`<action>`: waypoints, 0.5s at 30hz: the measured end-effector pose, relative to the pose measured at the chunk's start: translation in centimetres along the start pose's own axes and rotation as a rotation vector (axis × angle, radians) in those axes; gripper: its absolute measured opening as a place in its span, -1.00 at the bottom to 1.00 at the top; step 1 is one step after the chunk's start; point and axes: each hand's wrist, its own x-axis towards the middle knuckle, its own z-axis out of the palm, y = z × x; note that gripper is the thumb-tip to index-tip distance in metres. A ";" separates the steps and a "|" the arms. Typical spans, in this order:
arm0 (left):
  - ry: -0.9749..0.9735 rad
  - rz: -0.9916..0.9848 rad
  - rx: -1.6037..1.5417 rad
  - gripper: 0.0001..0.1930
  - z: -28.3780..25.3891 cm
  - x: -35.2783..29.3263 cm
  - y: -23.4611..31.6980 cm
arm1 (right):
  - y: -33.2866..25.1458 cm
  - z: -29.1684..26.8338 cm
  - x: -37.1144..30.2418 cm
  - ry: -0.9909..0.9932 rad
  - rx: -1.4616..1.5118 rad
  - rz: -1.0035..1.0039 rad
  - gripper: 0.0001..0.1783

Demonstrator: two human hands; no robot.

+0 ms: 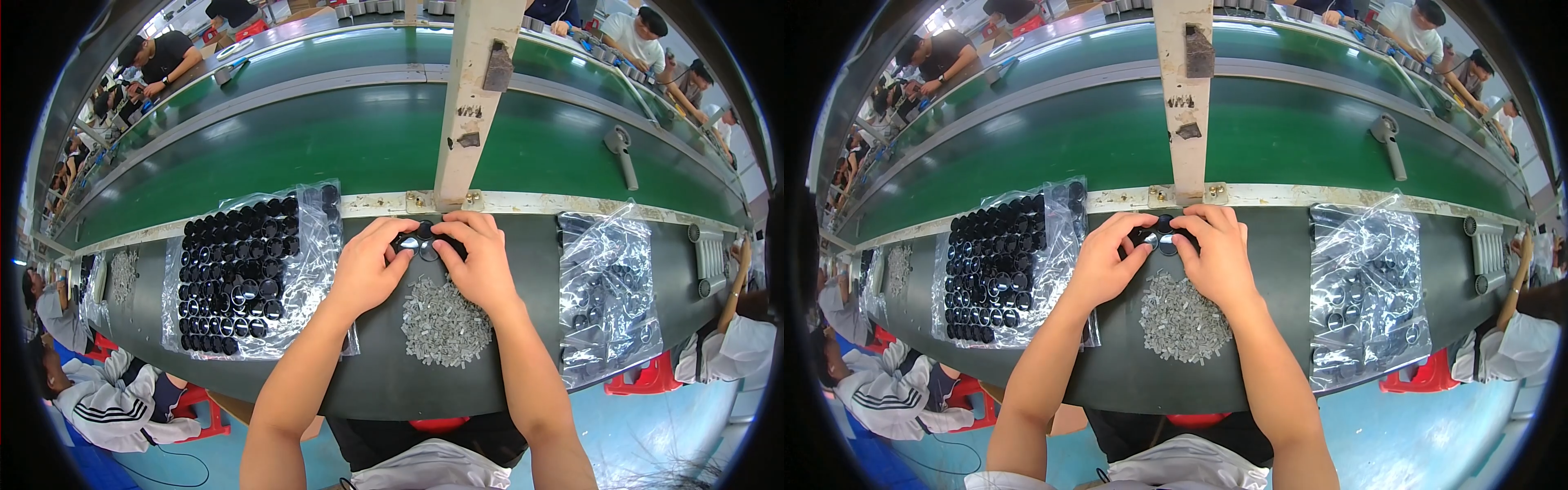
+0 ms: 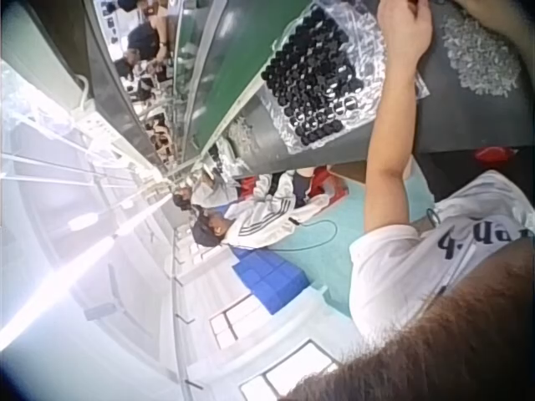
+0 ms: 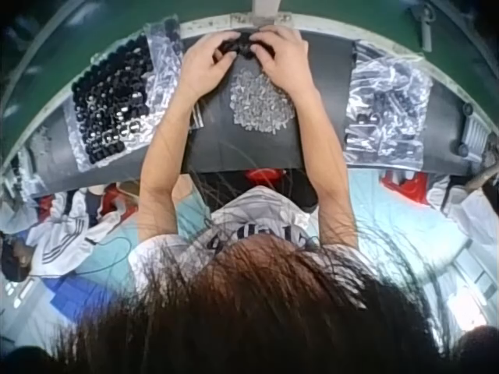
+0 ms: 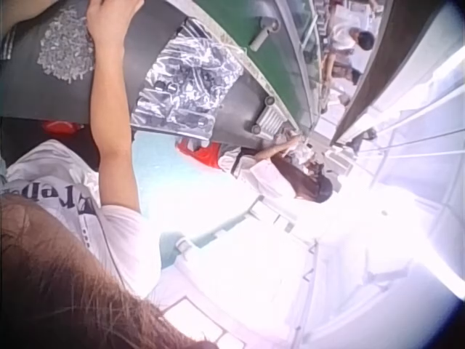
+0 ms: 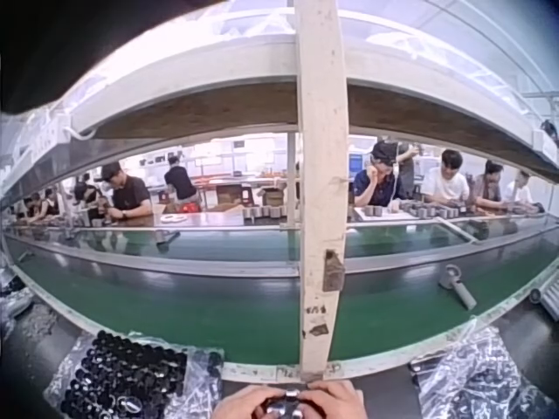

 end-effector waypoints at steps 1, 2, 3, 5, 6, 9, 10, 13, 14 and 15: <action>0.004 -0.008 0.003 -0.56 0.0 0.0 0.0 | -0.2 -0.2 0.1 0.016 0.032 0.005 -0.76; 0.004 -0.008 0.003 -0.56 0.0 0.0 0.1 | -0.3 -0.4 0.2 0.031 0.064 0.010 -0.77; 0.019 -0.001 -0.003 -0.56 0.0 -0.1 0.3 | -0.3 -0.6 0.2 0.031 0.064 0.010 -0.77; 0.036 0.005 -0.009 -0.57 0.0 -0.1 0.3 | 0.0 -1.1 0.1 0.060 0.024 0.028 -0.80; 0.036 0.000 -0.008 -0.57 0.0 -0.1 0.3 | 0.1 -1.3 0.1 0.058 0.025 0.028 -0.80; 0.031 -0.003 0.002 -0.58 0.1 -0.1 0.3 | 0.2 -1.5 0.2 0.050 0.016 0.051 -0.83; 0.026 -0.003 0.011 -0.58 0.1 0.0 0.4 | 0.1 -1.4 0.1 0.045 0.014 0.042 -0.82; 0.022 0.006 0.017 -0.58 0.3 0.0 0.0 | 0.1 -1.4 0.1 0.020 0.006 0.023 -0.80; 0.023 0.005 0.017 -0.58 0.3 0.0 0.0 | 0.2 -1.4 0.0 0.002 0.002 0.016 -0.78; 0.034 0.012 0.024 -0.58 0.3 -0.1 0.0 | 0.1 -1.4 0.0 0.002 0.003 0.016 -0.78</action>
